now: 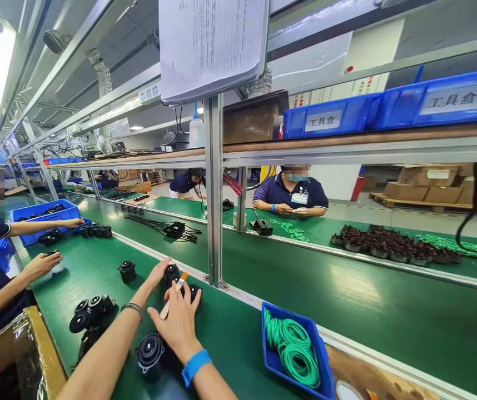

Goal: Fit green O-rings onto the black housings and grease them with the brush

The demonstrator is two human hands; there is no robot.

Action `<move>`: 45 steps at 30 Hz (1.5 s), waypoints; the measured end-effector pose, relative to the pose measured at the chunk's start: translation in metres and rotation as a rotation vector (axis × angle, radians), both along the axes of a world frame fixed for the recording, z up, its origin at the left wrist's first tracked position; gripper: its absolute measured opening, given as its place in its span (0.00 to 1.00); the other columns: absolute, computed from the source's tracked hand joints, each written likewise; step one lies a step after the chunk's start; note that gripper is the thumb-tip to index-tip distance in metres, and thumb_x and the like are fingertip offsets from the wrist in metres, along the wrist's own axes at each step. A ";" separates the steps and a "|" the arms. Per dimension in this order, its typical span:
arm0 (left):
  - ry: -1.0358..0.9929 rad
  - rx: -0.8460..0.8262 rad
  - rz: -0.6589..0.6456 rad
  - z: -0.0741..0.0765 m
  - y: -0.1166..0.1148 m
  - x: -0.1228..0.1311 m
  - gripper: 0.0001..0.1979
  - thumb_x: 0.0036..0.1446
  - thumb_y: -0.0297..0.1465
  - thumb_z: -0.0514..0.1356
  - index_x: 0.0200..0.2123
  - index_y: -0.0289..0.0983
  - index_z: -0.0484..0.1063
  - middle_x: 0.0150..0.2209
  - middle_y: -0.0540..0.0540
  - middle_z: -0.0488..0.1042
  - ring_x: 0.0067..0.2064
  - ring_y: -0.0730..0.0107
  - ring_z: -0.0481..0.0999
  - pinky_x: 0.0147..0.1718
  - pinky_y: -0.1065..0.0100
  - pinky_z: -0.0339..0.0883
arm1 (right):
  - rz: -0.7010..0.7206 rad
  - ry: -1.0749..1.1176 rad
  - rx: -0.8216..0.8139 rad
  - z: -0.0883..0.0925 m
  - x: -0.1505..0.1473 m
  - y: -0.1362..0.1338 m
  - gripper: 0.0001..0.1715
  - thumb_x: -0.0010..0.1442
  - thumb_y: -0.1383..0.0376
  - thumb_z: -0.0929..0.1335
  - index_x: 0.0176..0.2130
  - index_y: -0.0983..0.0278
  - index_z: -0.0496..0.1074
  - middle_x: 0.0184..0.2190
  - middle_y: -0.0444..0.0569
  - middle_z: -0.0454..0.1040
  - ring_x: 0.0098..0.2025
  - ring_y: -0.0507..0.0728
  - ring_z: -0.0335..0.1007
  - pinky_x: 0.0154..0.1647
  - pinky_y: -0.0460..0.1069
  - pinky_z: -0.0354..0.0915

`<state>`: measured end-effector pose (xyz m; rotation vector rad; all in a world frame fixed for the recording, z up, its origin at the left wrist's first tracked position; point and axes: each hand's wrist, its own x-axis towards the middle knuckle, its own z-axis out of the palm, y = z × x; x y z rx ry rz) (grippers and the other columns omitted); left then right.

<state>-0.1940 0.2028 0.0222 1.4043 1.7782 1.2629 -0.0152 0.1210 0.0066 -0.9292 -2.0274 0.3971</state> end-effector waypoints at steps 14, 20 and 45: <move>-0.081 0.024 0.219 -0.053 -0.007 0.058 0.15 0.64 0.35 0.59 0.51 0.36 0.69 0.52 0.42 0.72 0.48 0.61 0.75 0.46 0.55 0.72 | 0.024 -0.014 0.041 -0.027 0.040 -0.007 0.30 0.52 0.62 0.71 0.54 0.59 0.66 0.40 0.53 0.77 0.54 0.76 0.66 0.60 0.81 0.40; -0.050 -0.047 0.237 -0.053 -0.032 0.116 0.14 0.64 0.36 0.58 0.51 0.37 0.69 0.52 0.42 0.72 0.47 0.61 0.75 0.46 0.55 0.72 | 0.009 -0.090 -0.034 -0.011 0.099 -0.039 0.31 0.51 0.63 0.70 0.55 0.60 0.65 0.37 0.50 0.76 0.53 0.71 0.67 0.63 0.77 0.39; 0.396 0.213 -0.357 -0.054 -0.246 0.258 0.29 0.44 0.27 0.63 0.52 0.39 0.64 0.47 0.40 0.73 0.49 0.52 0.76 0.46 0.57 0.74 | -0.147 -0.206 0.112 0.017 0.303 -0.013 0.08 0.60 0.72 0.65 0.31 0.61 0.63 0.30 0.49 0.73 0.30 0.56 0.69 0.30 0.48 0.63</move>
